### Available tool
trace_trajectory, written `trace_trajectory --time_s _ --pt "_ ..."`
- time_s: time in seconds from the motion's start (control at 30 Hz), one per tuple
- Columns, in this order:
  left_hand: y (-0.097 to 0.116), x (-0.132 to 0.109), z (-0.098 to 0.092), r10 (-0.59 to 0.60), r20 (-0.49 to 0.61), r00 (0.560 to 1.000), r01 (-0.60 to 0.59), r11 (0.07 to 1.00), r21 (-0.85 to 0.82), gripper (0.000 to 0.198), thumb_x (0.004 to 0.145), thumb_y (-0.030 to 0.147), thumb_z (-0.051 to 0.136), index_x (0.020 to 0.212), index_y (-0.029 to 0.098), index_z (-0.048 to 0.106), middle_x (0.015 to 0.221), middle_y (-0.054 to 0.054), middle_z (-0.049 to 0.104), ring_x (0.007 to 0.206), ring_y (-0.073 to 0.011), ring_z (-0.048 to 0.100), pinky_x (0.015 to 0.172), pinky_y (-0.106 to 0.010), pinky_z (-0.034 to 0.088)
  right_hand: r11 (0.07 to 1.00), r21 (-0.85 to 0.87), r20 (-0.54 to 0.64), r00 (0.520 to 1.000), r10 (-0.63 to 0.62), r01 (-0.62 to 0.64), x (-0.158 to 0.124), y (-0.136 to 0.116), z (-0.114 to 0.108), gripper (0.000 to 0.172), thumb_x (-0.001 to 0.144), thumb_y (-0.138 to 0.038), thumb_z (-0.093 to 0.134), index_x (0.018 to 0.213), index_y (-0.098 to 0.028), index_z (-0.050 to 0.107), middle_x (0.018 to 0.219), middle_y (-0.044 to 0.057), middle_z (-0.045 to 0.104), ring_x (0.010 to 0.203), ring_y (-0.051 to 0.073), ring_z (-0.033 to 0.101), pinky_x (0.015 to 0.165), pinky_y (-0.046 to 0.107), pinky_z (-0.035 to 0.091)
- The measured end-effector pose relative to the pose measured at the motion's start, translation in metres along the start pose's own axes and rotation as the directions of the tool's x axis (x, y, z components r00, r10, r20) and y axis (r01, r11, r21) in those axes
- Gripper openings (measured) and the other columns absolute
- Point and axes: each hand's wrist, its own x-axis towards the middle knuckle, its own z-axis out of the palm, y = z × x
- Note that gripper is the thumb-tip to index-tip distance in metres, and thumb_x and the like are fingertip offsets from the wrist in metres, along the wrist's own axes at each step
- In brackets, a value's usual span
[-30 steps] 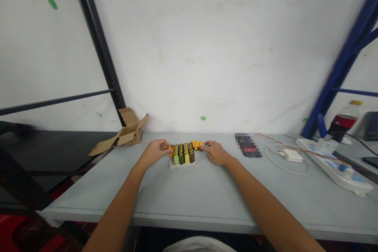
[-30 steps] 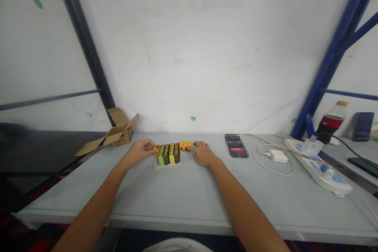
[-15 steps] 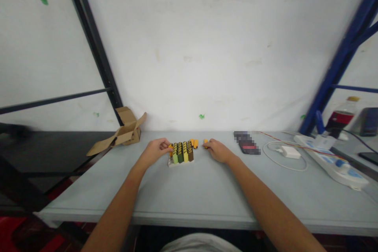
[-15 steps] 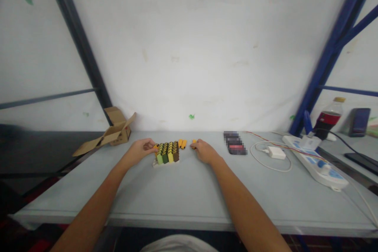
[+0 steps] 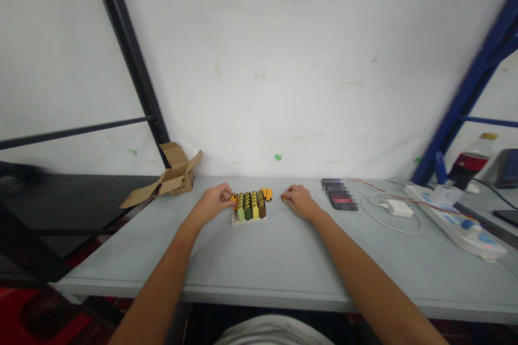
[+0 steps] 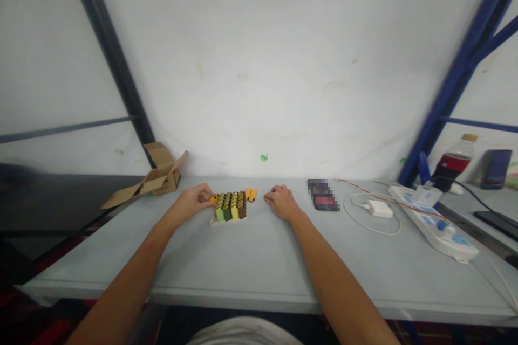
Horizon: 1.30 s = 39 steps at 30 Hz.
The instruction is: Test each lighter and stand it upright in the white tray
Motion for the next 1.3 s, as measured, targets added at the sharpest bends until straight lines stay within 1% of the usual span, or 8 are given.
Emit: trace_trajectory --time_s 0.17,0.27,0.4,0.5,0.83,0.97,1.13,1.3 --pt "-0.003 0.001 0.003 0.073 0.06 0.996 -0.077 0.994 0.073 0.017 0.075 0.036 0.068 0.076 0.021 0.061 0.069 0.0 0.068 0.066 -0.0179 0.064 0.063 -0.027 0.047 0.966 0.252 -0.234 0.965 0.117 -0.056 0.0 -0.007 -0.008 0.031 0.1 -0.032 0.039 0.1 -0.021 0.068 0.117 0.011 0.061 0.109 0.025 0.052 0.091 0.041 0.041" --pt "-0.001 0.0 0.004 0.094 0.07 0.993 -0.101 0.99 0.099 0.015 0.076 0.036 0.067 0.077 0.021 0.062 0.07 0.0 0.069 0.067 -0.018 0.064 0.063 -0.027 0.048 0.76 0.649 -0.358 0.894 0.27 0.03 -0.001 -0.013 -0.021 0.038 0.099 -0.048 0.033 0.096 -0.02 0.059 0.086 0.006 0.063 0.074 0.016 0.059 0.064 0.028 0.046" --pt "0.001 -0.003 -0.002 0.063 0.106 0.992 -0.069 0.996 0.055 0.023 0.079 0.042 0.065 0.086 0.02 0.068 0.073 -0.002 0.072 0.069 -0.0192 0.067 0.066 -0.028 0.05 0.362 0.932 -0.174 0.883 0.436 0.005 -0.004 -0.021 -0.036 0.048 0.088 -0.066 0.042 0.079 -0.02 0.052 0.051 -0.007 0.038 0.038 0.008 0.03 0.038 0.02 0.023" --pt "-0.004 -0.005 -0.006 0.033 0.122 0.992 -0.03 0.999 -0.029 0.034 0.083 0.048 0.062 0.099 0.019 0.069 0.076 -0.003 0.073 0.071 -0.02 0.068 0.069 -0.029 0.052 0.229 0.971 -0.048 0.874 0.484 -0.074 -0.006 -0.024 -0.04 0.046 0.084 -0.063 0.047 0.063 -0.021 0.043 0.045 -0.009 0.029 0.035 0.006 0.021 0.036 0.02 0.015" --pt "-0.007 -0.006 -0.01 -0.005 -0.002 1.0 0.005 1.0 0.025 0.042 0.085 0.057 0.057 0.084 0.017 0.07 0.065 -0.003 0.069 0.062 -0.0182 0.063 0.062 -0.026 0.047 0.245 0.968 -0.052 0.921 0.387 -0.048 -0.013 -0.047 -0.057 0.026 0.081 -0.046 0.048 0.07 -0.024 0.039 0.044 -0.011 0.028 0.033 0.006 0.02 0.034 0.019 0.013" --pt "-0.009 -0.005 -0.012 0.006 -0.02 1.0 -0.005 0.999 0.044 0.04 0.085 0.055 0.056 0.082 0.017 0.069 0.066 -0.003 0.07 0.062 -0.0184 0.063 0.063 -0.026 0.046 0.153 0.988 -0.05 0.912 0.407 -0.014 -0.012 -0.052 -0.057 0.011 0.079 -0.036 0.04 0.082 -0.027 0.034 0.044 -0.012 0.03 0.032 0.009 0.021 0.034 0.018 0.012" --pt "-0.014 -0.003 -0.013 0.007 -0.039 0.999 -0.004 0.998 0.066 0.041 0.087 0.055 0.053 0.082 0.018 0.068 0.066 -0.003 0.07 0.063 -0.0187 0.063 0.064 -0.027 0.046 0.147 0.989 -0.06 0.914 0.401 0.0 -0.01 -0.044 -0.049 0.016 0.079 -0.039 0.04 0.084 -0.027 0.031 0.045 -0.013 0.029 0.033 0.008 0.02 0.037 0.018 0.011" --pt "-0.004 -0.003 -0.012 0.044 -0.092 0.995 -0.033 0.992 0.118 0.039 0.089 0.053 0.051 0.085 0.018 0.067 0.067 -0.002 0.07 0.064 -0.0182 0.063 0.064 -0.027 0.046 0.137 0.99 0.003 0.97 0.242 -0.037 -0.012 -0.051 -0.037 0.03 0.086 -0.056 0.036 0.096 -0.029 0.027 0.051 -0.014 0.034 0.038 0.008 0.021 0.041 0.017 0.014"
